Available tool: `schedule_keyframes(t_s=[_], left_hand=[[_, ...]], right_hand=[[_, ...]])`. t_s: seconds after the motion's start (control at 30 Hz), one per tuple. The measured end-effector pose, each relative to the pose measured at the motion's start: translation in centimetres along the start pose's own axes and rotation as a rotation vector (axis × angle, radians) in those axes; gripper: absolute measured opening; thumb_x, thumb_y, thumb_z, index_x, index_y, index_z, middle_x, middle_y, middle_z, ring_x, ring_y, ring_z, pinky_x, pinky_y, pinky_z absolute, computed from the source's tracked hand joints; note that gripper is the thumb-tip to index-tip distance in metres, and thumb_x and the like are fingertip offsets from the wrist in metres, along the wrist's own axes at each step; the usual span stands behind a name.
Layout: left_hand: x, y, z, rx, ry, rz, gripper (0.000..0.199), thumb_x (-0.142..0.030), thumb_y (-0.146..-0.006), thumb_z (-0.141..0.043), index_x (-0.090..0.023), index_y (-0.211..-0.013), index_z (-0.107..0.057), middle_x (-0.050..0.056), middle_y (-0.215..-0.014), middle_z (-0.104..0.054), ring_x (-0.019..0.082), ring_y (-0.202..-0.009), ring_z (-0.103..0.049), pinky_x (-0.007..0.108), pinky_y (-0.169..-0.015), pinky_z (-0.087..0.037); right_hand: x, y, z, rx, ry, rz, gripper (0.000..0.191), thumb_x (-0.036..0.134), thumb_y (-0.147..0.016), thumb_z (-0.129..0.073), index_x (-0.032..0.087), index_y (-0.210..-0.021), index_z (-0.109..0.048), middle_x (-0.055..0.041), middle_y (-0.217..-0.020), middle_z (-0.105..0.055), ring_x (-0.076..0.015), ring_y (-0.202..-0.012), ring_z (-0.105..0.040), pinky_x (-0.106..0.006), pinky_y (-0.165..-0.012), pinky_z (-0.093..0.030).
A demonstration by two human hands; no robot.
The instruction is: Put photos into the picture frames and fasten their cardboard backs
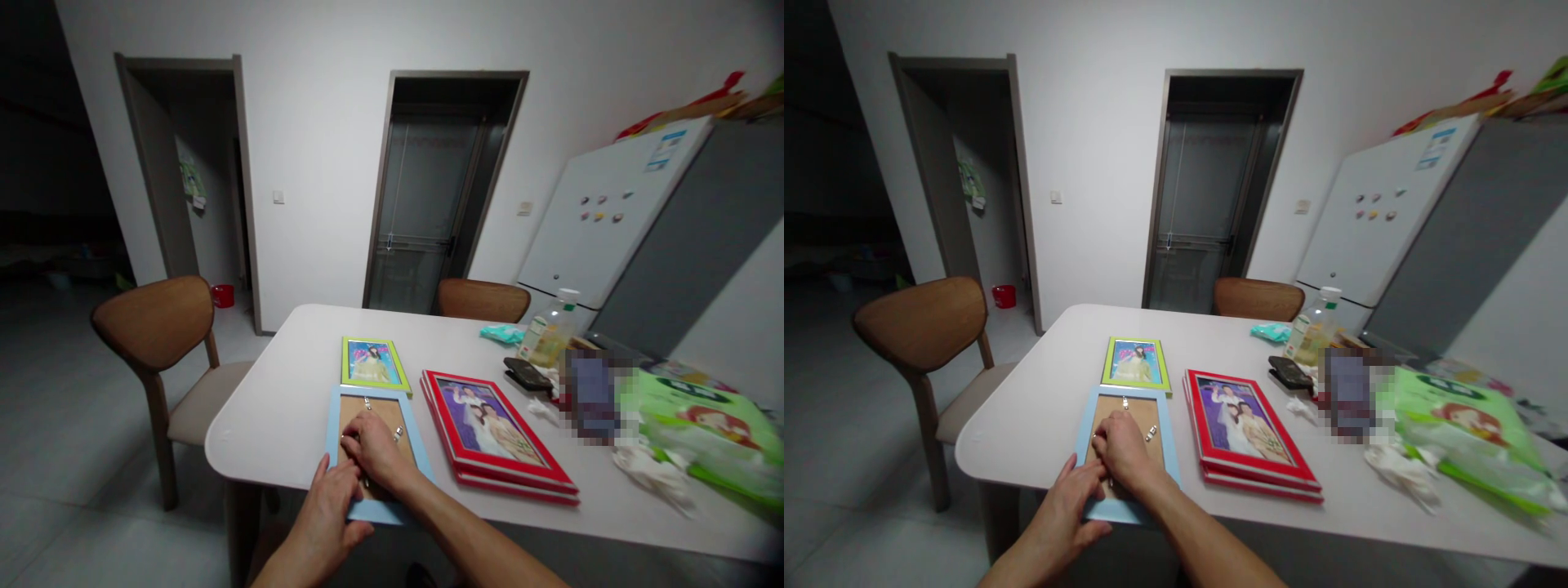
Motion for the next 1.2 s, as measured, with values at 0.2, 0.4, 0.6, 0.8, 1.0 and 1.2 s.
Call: schedule_keyframes(t_s=[0.2, 0.4, 0.6, 0.8, 1.0, 1.2], left_hand=[[0.5, 0.1, -0.5, 0.034, -0.022, -0.003, 0.03, -0.011, -0.055, -0.065, -0.018, -0.083, -0.053, 0.011, -0.109, -0.056, 0.024, -0.109, -0.045, 0.053, -0.098, -0.017], [0.9, 0.0, -0.9, 0.057, -0.028, -0.002, 0.046, -0.01, -0.054, -0.066, -0.016, -0.097, -0.05, 0.011, -0.104, -0.058, 0.024, -0.109, -0.045, 0.052, -0.099, -0.016], [0.5, -0.2, -0.6, 0.067, -0.038, 0.018, 0.034, -0.011, -0.053, -0.066, -0.018, -0.084, -0.053, 0.01, -0.108, -0.057, 0.024, -0.11, -0.044, 0.052, -0.099, -0.015], [0.4, 0.2, -0.6, 0.026, -0.039, -0.001, 0.042, -0.009, -0.054, -0.062, -0.019, -0.093, -0.051, 0.01, -0.108, -0.057, 0.024, -0.111, -0.043, 0.053, -0.099, -0.016], [1.0, 0.1, -0.3, -0.121, 0.023, -0.044, 0.047, -0.019, -0.061, -0.06, -0.018, -0.106, -0.046, 0.016, -0.128, -0.037, 0.028, -0.119, -0.032, 0.051, -0.096, -0.025], [2.8, -0.7, 2.2, -0.301, 0.343, 0.159, 0.048, -0.031, -0.072, -0.05, -0.015, -0.115, -0.037, 0.014, -0.128, -0.037, 0.024, -0.117, -0.035, 0.043, -0.095, -0.03]], right_hand=[[-5.1, -1.4, 2.0, -0.113, 0.131, -0.232, 0.027, 0.028, -0.078, -0.041, 0.014, -0.082, -0.064, -0.0093, -0.085, -0.06, -0.016, -0.079, -0.05, -0.024, -0.07, -0.033], [-6.3, -2.0, 1.2, -0.077, 0.126, -0.286, 0.028, 0.03, -0.077, -0.041, 0.018, -0.088, -0.065, -0.0093, -0.088, -0.059, -0.0177, -0.08, -0.049, -0.026, -0.068, -0.033], [-4.3, -0.5, 3.3, -0.095, 0.108, -0.2, 0.031, 0.029, -0.075, -0.043, 0.019, -0.1, -0.059, -0.008, -0.093, -0.057, -0.0181, -0.087, -0.048, -0.026, -0.074, -0.033], [-3.0, 4.6, 3.8, 0.098, 0.03, -0.116, 0.037, 0.042, -0.062, -0.055, 0.019, -0.09, -0.06, -0.0061, -0.088, -0.055, -0.0161, -0.079, -0.049, -0.022, -0.065, -0.034], [-3.2, 4.9, 5.0, 0.006, -0.078, -0.183, 0.036, 0.024, -0.058, -0.056, 0.017, -0.094, -0.058, -0.0065, -0.09, -0.056, -0.0147, -0.077, -0.051, -0.021, -0.065, -0.036], [-1.1, 3.8, 7.4, -0.038, -0.12, -0.162, 0.027, 0.02, -0.058, -0.053, 0.016, -0.084, -0.061, -0.0059, -0.088, -0.056, -0.0146, -0.078, -0.052, -0.02, -0.065, -0.037]])
Point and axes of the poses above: each hand's wrist, its own y-axis away from the middle knuckle, its own z-axis out of the back of the hand, x = y × z, the point moved 10 cm from there along -y, towards the middle knuckle
